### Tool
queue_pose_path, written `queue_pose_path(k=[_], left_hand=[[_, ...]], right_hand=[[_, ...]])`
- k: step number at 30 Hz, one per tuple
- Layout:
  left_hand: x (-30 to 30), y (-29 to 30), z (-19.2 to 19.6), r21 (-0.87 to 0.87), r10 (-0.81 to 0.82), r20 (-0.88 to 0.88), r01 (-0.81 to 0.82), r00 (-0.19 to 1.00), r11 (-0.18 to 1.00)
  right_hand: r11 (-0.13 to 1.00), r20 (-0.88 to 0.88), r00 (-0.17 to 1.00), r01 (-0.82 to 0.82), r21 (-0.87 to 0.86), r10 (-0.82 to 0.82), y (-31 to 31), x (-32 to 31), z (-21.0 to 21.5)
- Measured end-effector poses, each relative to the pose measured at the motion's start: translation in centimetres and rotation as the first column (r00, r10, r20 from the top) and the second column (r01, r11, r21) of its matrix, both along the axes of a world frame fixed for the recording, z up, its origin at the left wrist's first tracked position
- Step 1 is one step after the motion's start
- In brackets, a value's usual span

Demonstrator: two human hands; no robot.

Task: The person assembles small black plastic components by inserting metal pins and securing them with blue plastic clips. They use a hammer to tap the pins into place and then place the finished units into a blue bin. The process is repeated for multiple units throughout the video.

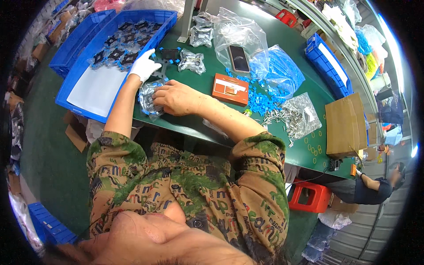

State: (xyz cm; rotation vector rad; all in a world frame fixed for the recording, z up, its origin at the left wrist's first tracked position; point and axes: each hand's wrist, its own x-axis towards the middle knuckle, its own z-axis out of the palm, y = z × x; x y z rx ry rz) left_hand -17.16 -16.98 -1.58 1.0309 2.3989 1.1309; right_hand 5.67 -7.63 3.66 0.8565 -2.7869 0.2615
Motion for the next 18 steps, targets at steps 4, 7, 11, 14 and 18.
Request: queue_pose_path(k=[4,7,11,14,18], left_hand=[[4.3,-3.4,6.5,0.296,0.082,-0.107,-0.047,0.991,0.954],[7.2,-6.3,7.4,0.556,-0.065,0.176,-0.045,0.982,0.83],[8.3,-9.9,3.1,0.544,-0.166,0.383,-0.077,0.909,0.836],[8.4,-10.6,0.0,0.514,-0.146,0.355,-0.062,0.923,0.856],[9.6,-10.8,-0.6,0.404,-0.067,0.249,-0.041,0.966,0.914]], right_hand=[[1.0,0.035,0.999,0.005,-0.008,-0.005,0.6,0.5,-0.5],[1.0,0.048,0.999,-0.001,-0.019,0.002,0.7,0.6,-0.4],[0.998,0.04,0.999,-0.027,-0.06,0.03,0.7,0.7,-0.5],[0.994,0.047,0.998,-0.047,-0.094,0.051,1.4,0.7,-1.4],[0.983,0.018,0.996,-0.082,-0.162,0.086,2.2,1.2,-1.4]])
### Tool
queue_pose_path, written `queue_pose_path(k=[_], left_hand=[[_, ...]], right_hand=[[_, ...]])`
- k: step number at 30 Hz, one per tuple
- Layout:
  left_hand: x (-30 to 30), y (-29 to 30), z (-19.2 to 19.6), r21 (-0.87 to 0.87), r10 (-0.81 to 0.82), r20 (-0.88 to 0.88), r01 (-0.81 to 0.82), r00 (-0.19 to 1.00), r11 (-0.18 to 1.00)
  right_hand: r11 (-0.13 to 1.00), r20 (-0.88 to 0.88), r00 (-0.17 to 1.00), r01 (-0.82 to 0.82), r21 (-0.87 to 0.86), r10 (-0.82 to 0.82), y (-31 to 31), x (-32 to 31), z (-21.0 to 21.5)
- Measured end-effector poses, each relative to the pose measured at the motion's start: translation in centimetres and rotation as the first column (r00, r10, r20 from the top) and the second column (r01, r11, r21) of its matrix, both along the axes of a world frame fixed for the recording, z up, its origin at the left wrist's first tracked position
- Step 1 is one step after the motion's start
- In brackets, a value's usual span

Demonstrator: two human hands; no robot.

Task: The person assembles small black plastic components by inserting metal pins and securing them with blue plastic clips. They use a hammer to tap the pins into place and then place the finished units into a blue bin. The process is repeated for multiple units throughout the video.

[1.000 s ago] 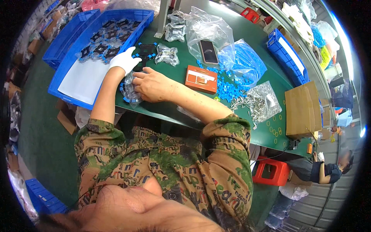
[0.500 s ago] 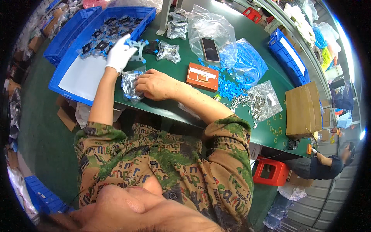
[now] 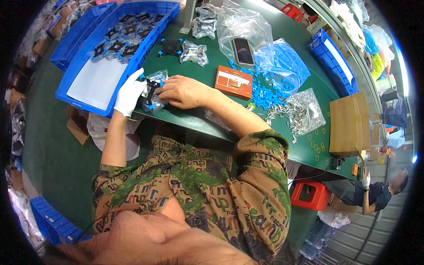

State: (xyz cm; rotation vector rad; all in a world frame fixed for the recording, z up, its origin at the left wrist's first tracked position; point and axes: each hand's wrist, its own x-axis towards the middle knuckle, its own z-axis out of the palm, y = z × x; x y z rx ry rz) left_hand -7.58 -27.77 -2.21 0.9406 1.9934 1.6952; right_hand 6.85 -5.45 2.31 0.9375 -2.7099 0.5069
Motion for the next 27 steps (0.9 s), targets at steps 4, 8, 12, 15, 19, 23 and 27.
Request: queue_pose_path(k=[4,8,12,15,19,23,27], left_hand=[[0.0,0.3,-0.5,-0.091,0.032,-0.077,-0.039,0.996,0.995],[0.8,0.9,0.7,-0.187,0.058,-0.147,-0.085,0.987,0.979],[0.9,1.4,0.4,-0.244,0.084,-0.166,-0.123,0.983,0.962],[1.6,1.8,2.1,-0.348,0.09,-0.209,-0.16,0.974,0.924],[2.0,2.1,2.9,-0.419,0.056,-0.359,-0.214,0.932,0.883],[1.8,2.3,2.3,-0.363,-0.001,-0.547,-0.236,0.837,0.902],[1.7,2.7,2.6,-0.416,-0.086,-0.657,-0.265,0.749,0.87]], right_hand=[[0.998,-0.103,0.993,0.044,-0.049,-0.049,1.0,1.4,0.9],[0.991,-0.172,0.976,0.13,-0.024,-0.132,2.1,2.6,1.1],[0.978,-0.034,0.978,0.205,0.039,-0.204,2.6,3.6,1.0],[0.977,-0.044,0.976,0.213,0.008,-0.213,2.8,4.0,0.6],[0.976,-0.042,0.975,0.219,-0.009,-0.219,2.8,4.2,0.4],[0.975,-0.049,0.974,0.222,-0.015,-0.223,2.9,4.7,0.9],[0.964,-0.025,0.963,0.267,0.006,-0.267,3.7,5.1,0.3]])
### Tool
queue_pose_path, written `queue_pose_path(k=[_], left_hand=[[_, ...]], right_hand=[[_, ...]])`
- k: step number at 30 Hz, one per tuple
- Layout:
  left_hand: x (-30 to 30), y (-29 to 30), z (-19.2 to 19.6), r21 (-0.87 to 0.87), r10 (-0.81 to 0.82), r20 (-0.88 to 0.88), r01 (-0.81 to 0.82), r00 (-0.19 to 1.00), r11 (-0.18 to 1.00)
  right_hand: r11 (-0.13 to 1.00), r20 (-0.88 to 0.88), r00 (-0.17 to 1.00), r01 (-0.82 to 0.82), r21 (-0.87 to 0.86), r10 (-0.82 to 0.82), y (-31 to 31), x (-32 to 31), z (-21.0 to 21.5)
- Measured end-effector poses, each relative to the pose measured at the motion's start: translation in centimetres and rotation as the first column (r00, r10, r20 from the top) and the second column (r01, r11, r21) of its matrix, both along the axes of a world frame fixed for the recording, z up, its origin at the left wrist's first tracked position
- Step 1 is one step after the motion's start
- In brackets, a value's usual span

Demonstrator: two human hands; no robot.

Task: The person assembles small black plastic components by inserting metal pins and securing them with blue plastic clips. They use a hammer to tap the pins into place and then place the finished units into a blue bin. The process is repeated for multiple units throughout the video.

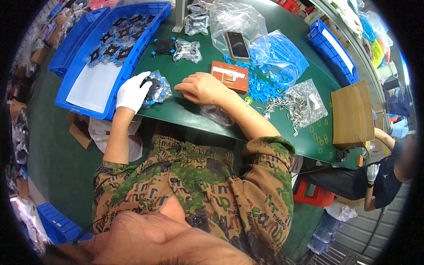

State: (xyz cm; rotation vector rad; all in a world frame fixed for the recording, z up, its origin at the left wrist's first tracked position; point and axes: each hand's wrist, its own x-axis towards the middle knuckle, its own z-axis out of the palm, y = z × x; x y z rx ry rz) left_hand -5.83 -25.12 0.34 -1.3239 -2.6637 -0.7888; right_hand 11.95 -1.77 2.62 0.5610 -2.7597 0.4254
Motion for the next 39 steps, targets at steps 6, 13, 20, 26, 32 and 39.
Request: queue_pose_path(k=[6,13,20,26,32,39], left_hand=[[0.1,0.4,1.2,-0.136,-0.06,-0.195,0.033,0.979,0.99],[-0.6,0.8,0.1,-0.232,-0.173,-0.356,0.093,0.918,0.968],[0.3,0.8,0.5,-0.263,-0.217,-0.46,0.101,0.861,0.959],[2.6,1.2,3.5,-0.081,-0.082,-0.366,0.057,0.927,0.995],[1.9,2.3,2.2,-0.178,-0.092,-0.031,0.086,0.995,0.98],[2.9,3.1,5.1,-0.216,-0.047,0.039,0.054,0.998,0.975]], right_hand=[[1.0,-0.032,0.999,0.012,-0.005,-0.012,0.8,0.8,-0.4],[0.999,-0.026,0.999,0.037,-0.001,-0.037,1.0,1.2,-0.7],[0.995,-0.001,0.996,0.095,0.021,-0.095,1.9,2.0,-0.1],[0.914,-0.108,0.908,0.405,-0.017,-0.404,9.3,2.5,2.3],[0.653,-0.005,0.653,0.756,-0.048,-0.757,20.0,1.5,0.6],[0.474,0.08,0.487,0.869,-0.146,-0.87,30.8,-5.5,-7.7]])
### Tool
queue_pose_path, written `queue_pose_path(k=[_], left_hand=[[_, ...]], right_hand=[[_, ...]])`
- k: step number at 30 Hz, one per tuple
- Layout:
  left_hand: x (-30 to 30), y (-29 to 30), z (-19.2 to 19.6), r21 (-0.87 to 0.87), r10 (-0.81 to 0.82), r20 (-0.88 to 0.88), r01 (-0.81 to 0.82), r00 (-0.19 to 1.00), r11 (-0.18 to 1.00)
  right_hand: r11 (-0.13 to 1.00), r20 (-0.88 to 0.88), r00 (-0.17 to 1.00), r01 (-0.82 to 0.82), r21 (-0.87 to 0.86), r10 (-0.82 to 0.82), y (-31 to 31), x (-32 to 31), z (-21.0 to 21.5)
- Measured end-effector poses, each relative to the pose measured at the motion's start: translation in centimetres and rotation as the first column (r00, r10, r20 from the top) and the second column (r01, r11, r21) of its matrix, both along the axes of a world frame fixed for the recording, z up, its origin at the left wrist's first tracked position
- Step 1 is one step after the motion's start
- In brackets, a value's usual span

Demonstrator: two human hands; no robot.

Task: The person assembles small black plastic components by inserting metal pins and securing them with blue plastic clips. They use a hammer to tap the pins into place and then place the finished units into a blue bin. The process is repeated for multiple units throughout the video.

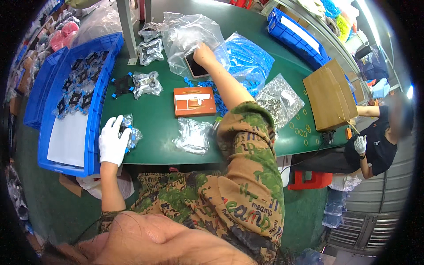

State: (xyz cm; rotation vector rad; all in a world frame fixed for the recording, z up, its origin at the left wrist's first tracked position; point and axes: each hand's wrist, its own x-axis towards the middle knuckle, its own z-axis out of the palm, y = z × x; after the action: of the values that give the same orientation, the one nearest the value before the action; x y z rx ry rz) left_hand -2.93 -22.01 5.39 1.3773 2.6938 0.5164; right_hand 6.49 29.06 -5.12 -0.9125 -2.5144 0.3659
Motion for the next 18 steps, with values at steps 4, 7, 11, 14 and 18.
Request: queue_pose_path(k=[4,7,11,14,18], left_hand=[[0.5,-0.6,0.1,-0.025,0.07,0.038,-0.069,0.997,0.997],[0.7,-0.2,-0.1,-0.004,0.059,0.025,-0.059,0.998,0.998],[0.7,-0.4,0.3,0.007,0.068,0.042,-0.068,0.997,0.998],[0.7,-0.6,-0.1,-0.006,0.068,0.034,-0.068,0.997,0.998],[0.4,-0.4,0.1,0.008,0.062,0.039,-0.063,0.997,0.998]], right_hand=[[0.988,-0.093,0.996,0.022,0.155,-0.008,0.0,-4.2,-0.6],[0.987,0.067,0.995,0.069,0.144,-0.079,2.5,-4.9,-0.7],[0.98,-0.131,0.99,0.077,0.184,-0.053,0.9,-4.2,0.5],[0.984,0.023,0.998,0.047,0.174,-0.052,-1.5,-1.2,2.5],[0.98,-0.276,0.945,-0.14,0.14,0.175,-6.2,4.6,4.3]])
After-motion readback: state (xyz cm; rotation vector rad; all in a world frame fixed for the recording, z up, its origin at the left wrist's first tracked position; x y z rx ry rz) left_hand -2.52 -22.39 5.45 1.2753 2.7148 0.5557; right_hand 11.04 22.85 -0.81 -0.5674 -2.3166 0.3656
